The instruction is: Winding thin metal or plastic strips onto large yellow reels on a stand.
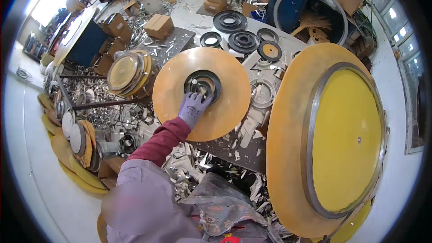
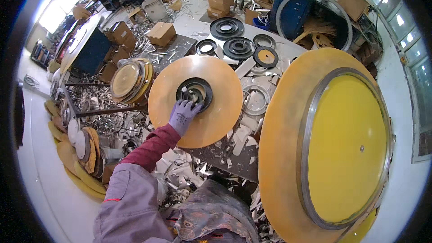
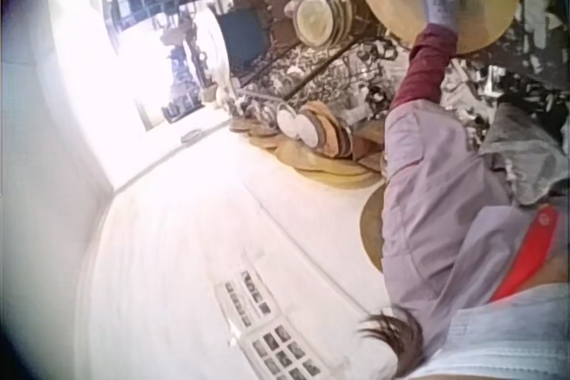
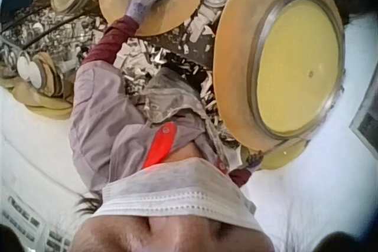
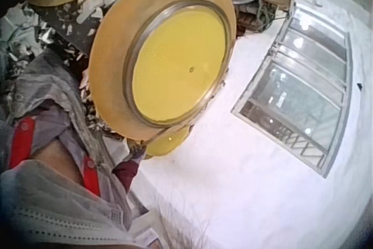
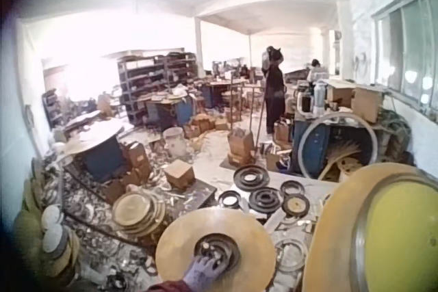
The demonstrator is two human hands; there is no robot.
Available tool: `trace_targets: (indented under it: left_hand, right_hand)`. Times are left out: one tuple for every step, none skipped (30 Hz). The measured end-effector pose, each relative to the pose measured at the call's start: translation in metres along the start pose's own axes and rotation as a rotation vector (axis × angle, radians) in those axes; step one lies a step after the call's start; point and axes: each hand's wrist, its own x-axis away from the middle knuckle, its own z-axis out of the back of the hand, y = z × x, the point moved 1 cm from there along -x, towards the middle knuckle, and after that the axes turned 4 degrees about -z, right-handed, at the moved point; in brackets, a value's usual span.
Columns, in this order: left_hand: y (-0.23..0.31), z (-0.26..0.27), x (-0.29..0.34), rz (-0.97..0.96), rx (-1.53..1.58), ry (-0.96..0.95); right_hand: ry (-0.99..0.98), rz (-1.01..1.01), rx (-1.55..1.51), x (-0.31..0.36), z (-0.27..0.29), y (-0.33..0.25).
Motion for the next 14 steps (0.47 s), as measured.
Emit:
trace_targets:
  left_hand:
    - [-0.003, 0.008, -0.002, 0.025, 0.032, -0.058]
    - [-0.006, 0.018, 0.0, 0.021, 0.041, -0.053]
    - [-0.008, 0.029, 0.004, 0.056, 0.115, 0.038]
    - [-0.011, 0.041, 0.005, 0.09, 0.19, 0.128]
    - [-0.015, 0.055, 0.001, 0.085, 0.2, 0.131]
    - [-0.016, 0.071, -0.005, 0.091, 0.235, 0.24]
    - [-0.015, 0.087, -0.013, 0.099, 0.271, 0.348]
    - [-0.016, 0.1, -0.033, 0.048, 0.263, 0.355]
    - [-0.016, 0.11, -0.059, -0.029, 0.267, 0.328]
    - [-0.015, 0.105, -0.09, -0.112, 0.259, 0.265]
    - [-0.016, 0.089, -0.117, -0.164, 0.242, 0.267]
    - [-0.017, 0.077, -0.139, -0.22, 0.112, 0.193]
    - [-0.016, 0.055, -0.162, -0.237, 0.146, 0.161]
    - [-0.002, 0.053, -0.18, -0.272, 0.18, 0.199]
  right_hand:
    - [0.038, -0.008, -0.037, 0.009, -0.007, 0.001]
    - [0.046, -0.001, -0.04, 0.016, -0.011, 0.0]
    - [0.026, -0.034, -0.03, 0.02, -0.013, -0.001]
    - [0.007, -0.068, -0.018, 0.025, -0.014, -0.001]
    - [0.017, -0.063, -0.021, 0.033, -0.011, -0.003]
    - [0.029, -0.069, -0.027, 0.042, -0.008, -0.004]
    - [0.043, -0.074, -0.032, 0.05, -0.002, -0.003]
    - [0.058, -0.066, -0.03, 0.055, 0.008, -0.002]
    - [-0.02, -0.098, -0.077, 0.059, 0.016, -0.001]
    - [-0.099, -0.125, -0.128, 0.061, 0.02, -0.001]
    - [-0.116, -0.12, -0.117, 0.059, 0.009, -0.005]
    - [-0.055, -0.105, -0.082, 0.064, -0.006, -0.008]
    - [0.008, -0.086, -0.049, 0.065, -0.017, -0.013]
    - [-0.057, -0.145, -0.114, 0.075, 0.009, 0.002]
